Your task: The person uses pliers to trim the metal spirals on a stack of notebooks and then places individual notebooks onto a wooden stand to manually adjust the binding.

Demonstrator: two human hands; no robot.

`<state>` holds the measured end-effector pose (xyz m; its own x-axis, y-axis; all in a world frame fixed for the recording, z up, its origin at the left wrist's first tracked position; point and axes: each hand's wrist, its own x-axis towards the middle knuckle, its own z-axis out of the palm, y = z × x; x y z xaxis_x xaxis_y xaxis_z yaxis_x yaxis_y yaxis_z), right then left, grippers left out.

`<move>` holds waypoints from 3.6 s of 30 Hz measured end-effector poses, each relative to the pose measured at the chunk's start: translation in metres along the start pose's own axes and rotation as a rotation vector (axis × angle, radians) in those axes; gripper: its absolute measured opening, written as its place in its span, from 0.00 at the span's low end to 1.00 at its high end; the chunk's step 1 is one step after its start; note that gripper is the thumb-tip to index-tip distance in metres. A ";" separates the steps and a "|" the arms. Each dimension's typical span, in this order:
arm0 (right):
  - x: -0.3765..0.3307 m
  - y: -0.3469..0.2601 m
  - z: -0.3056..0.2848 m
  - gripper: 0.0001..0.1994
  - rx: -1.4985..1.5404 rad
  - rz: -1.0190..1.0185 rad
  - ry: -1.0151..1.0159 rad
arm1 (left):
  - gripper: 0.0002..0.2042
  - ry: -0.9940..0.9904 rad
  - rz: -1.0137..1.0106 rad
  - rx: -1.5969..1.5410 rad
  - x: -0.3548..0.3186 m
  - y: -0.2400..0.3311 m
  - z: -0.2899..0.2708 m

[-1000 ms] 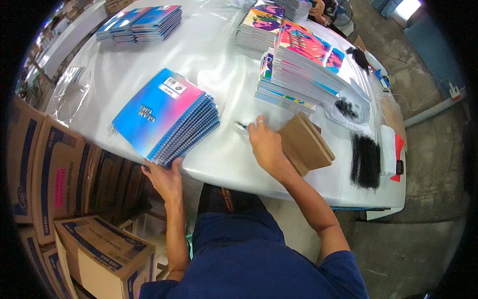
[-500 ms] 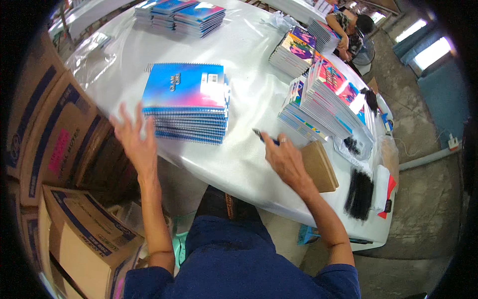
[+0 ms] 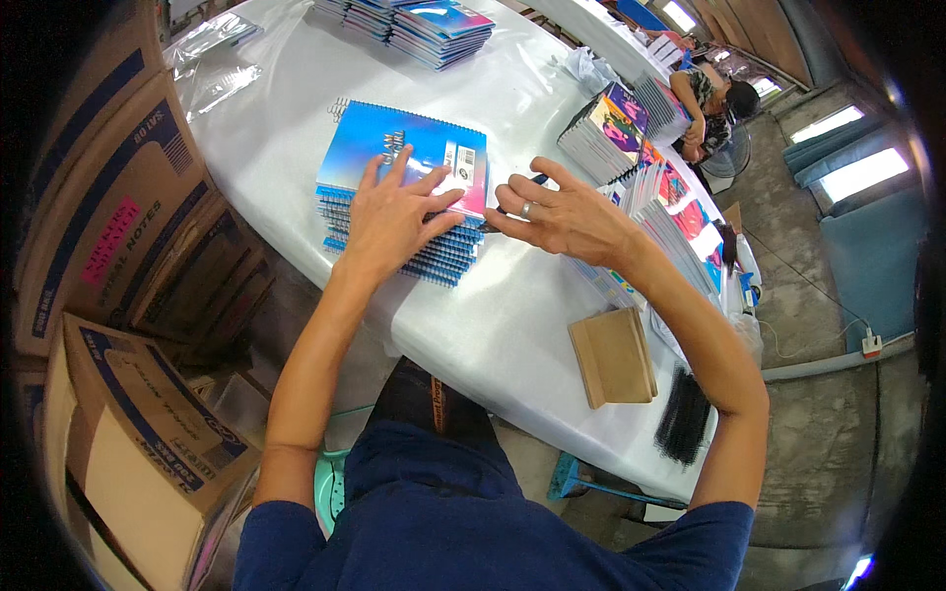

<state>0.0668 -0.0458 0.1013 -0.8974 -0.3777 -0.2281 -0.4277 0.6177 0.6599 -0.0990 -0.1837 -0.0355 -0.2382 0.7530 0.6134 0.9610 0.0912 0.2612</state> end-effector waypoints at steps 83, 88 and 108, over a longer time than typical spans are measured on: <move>-0.004 -0.038 0.019 0.11 0.299 0.229 0.109 | 0.43 -0.131 -0.010 0.038 -0.006 0.013 -0.005; -0.009 -0.031 0.035 0.16 0.096 0.035 0.078 | 0.44 -0.154 -0.031 0.017 -0.006 0.010 -0.004; -0.012 -0.046 0.036 0.20 0.020 -0.005 -0.068 | 0.47 -0.156 -0.023 0.035 -0.007 0.014 -0.004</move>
<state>0.0935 -0.0449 0.0483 -0.9003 -0.3336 -0.2797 -0.4336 0.6299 0.6444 -0.0839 -0.1901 -0.0333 -0.2380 0.8421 0.4839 0.9605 0.1302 0.2459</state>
